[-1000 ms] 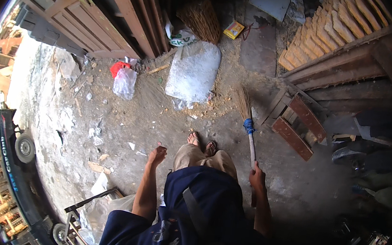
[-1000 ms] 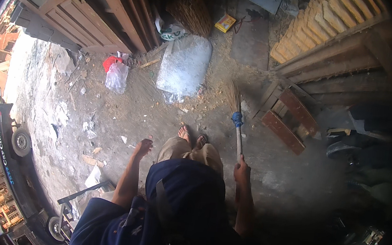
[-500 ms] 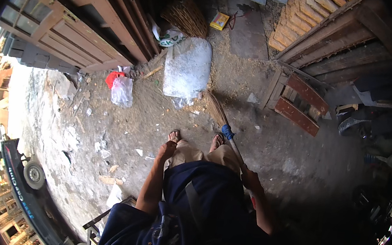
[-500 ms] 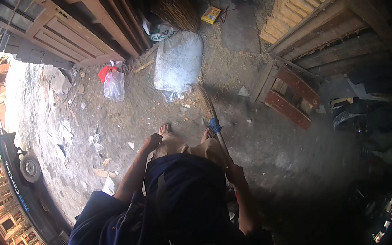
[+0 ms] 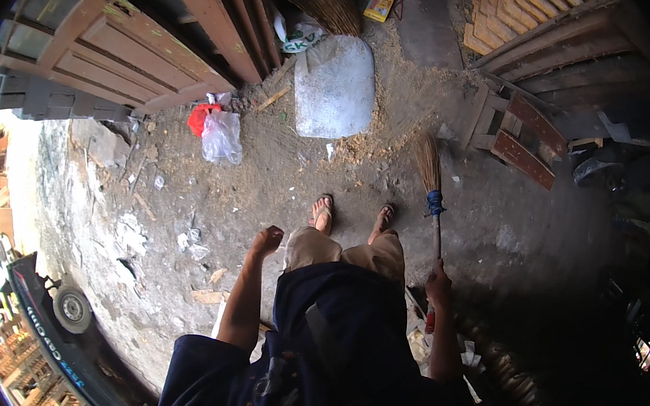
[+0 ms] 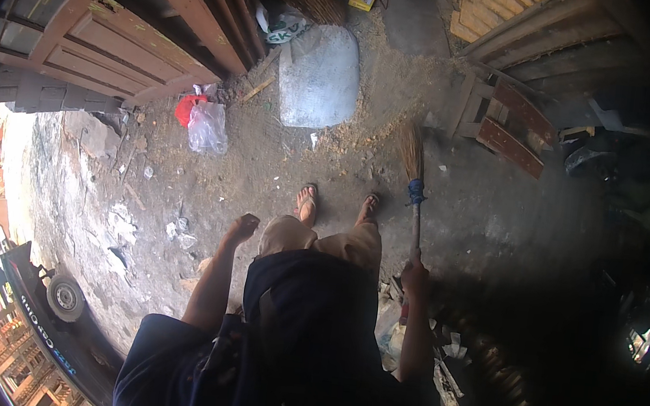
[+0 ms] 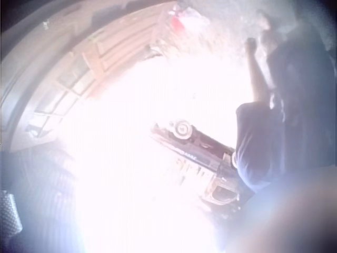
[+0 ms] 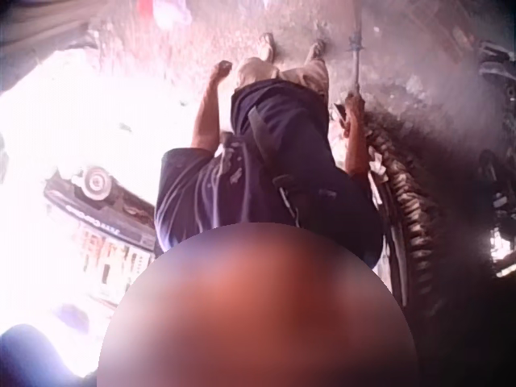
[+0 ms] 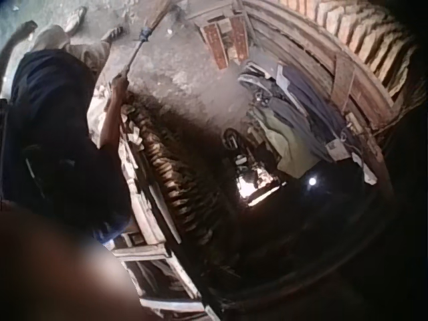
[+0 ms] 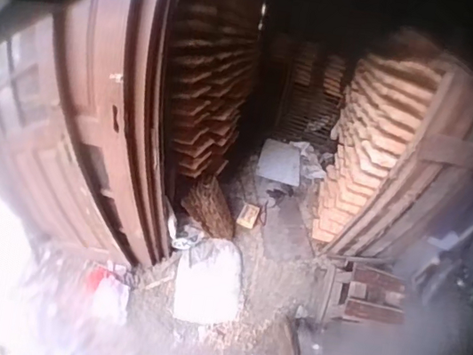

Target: The person sweeps sawdust and debris on a cluttered workshop floor using a broom. The person moves around stacks of wooden planks and crates, sweeping debris toward a central area.

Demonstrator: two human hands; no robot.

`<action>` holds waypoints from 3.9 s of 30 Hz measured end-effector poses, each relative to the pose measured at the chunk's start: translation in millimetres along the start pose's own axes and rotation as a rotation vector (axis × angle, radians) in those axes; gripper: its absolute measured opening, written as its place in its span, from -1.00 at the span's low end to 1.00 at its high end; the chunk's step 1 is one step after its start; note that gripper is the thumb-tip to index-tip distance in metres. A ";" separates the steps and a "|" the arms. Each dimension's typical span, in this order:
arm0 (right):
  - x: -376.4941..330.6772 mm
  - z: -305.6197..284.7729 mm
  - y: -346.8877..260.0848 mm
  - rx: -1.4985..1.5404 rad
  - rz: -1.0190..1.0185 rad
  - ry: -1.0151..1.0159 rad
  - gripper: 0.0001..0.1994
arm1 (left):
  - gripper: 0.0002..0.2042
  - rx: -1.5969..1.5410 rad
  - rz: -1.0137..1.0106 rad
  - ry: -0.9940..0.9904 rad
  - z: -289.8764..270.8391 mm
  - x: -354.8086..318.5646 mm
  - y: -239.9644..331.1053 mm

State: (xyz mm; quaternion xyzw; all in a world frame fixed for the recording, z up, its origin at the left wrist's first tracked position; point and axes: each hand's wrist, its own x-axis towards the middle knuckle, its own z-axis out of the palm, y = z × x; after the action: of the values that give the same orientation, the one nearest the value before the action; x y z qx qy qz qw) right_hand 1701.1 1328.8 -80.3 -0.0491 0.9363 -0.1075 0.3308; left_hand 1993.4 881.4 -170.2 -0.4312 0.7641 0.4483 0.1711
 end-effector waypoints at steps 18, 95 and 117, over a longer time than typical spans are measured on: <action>-45.6 21.8 -208.2 0.487 -0.014 -0.596 -0.50 | -0.80 -0.134 0.108 -0.078 -37.2 17.2 -32.7; 179.4 -190.3 -134.3 -0.279 -0.322 -0.039 -0.45 | -0.78 -0.286 0.023 0.045 52.0 62.3 80.8; 196.4 -282.0 -70.0 0.267 0.072 -0.349 -0.40 | -0.71 0.237 -0.102 -0.184 62.0 166.7 304.7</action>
State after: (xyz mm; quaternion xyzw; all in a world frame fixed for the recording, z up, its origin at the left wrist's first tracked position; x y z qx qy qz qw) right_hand 1372.4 1276.4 30.2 0.0105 0.8434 -0.2084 0.4951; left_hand 1643.1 917.7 -147.9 -0.4034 0.7699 0.3833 0.3123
